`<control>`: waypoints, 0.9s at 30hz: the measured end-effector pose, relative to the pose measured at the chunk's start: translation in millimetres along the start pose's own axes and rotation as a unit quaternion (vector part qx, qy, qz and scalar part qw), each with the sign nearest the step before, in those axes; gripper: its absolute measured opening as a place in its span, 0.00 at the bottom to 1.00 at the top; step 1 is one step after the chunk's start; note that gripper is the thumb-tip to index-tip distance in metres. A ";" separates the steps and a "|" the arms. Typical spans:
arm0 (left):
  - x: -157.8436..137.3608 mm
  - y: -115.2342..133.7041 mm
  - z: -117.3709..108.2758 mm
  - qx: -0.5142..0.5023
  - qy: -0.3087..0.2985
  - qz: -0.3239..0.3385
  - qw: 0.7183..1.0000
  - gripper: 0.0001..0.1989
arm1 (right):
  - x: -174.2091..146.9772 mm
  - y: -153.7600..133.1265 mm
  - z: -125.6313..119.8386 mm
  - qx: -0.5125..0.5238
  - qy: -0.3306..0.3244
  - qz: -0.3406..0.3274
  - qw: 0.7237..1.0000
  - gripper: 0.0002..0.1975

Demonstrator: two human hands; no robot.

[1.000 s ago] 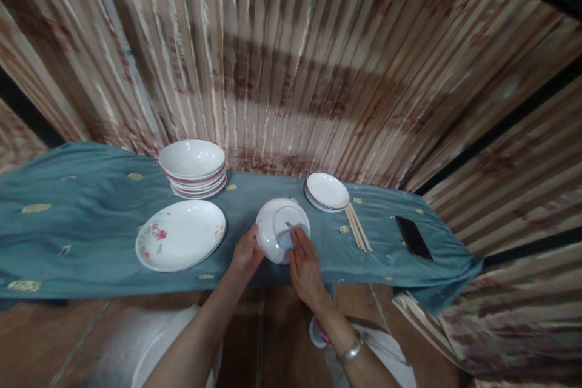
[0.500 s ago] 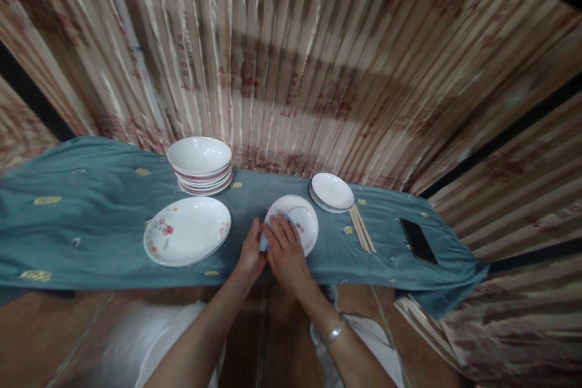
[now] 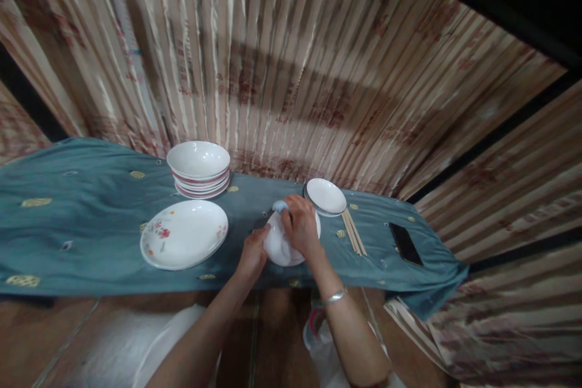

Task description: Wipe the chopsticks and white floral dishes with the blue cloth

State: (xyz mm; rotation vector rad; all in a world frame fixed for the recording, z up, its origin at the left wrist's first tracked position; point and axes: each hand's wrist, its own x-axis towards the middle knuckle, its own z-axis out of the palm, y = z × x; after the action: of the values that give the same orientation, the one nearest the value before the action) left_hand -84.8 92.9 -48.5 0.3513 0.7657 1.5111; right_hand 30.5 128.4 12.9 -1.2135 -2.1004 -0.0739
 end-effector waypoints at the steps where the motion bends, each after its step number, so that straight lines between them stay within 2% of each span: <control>1: -0.9 0.2 0.7 -0.001 -0.004 -0.001 1.000 0.16 | 0.4 5.8 -1.5 0.013 0.004 0.013 1.000 0.16; 7: -3.9 4.3 2.0 -0.017 0.011 -0.022 1.000 0.17 | -12.0 37.0 3.4 0.099 0.060 0.134 0.984 0.21; 14: 0.8 3.4 -5.0 -0.044 0.054 -0.049 0.996 0.12 | -40.3 55.7 28.3 0.157 0.108 0.299 0.935 0.26; 18: -2.0 7.5 -1.4 -0.048 0.079 -0.067 0.993 0.06 | -61.5 58.8 49.1 0.153 0.133 0.350 0.915 0.30; 21: -4.7 10.0 2.4 -0.055 0.089 -0.074 0.992 0.07 | -78.1 56.9 63.0 0.170 0.135 0.379 0.900 0.32; 24: -5.2 10.3 3.4 -0.058 0.098 -0.076 0.991 0.05 | -91.9 51.5 73.0 0.196 0.152 0.375 0.893 0.32; 27: -4.6 10.1 2.0 -0.055 0.108 -0.083 0.989 0.05 | -100.6 42.5 79.2 0.179 0.173 0.354 0.901 0.31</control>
State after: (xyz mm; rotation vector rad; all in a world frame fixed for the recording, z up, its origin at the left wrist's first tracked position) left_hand -90.7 89.6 -39.4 0.0391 0.8560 1.4413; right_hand 52.7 107.4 -118.5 -1.5200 -1.2063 0.3836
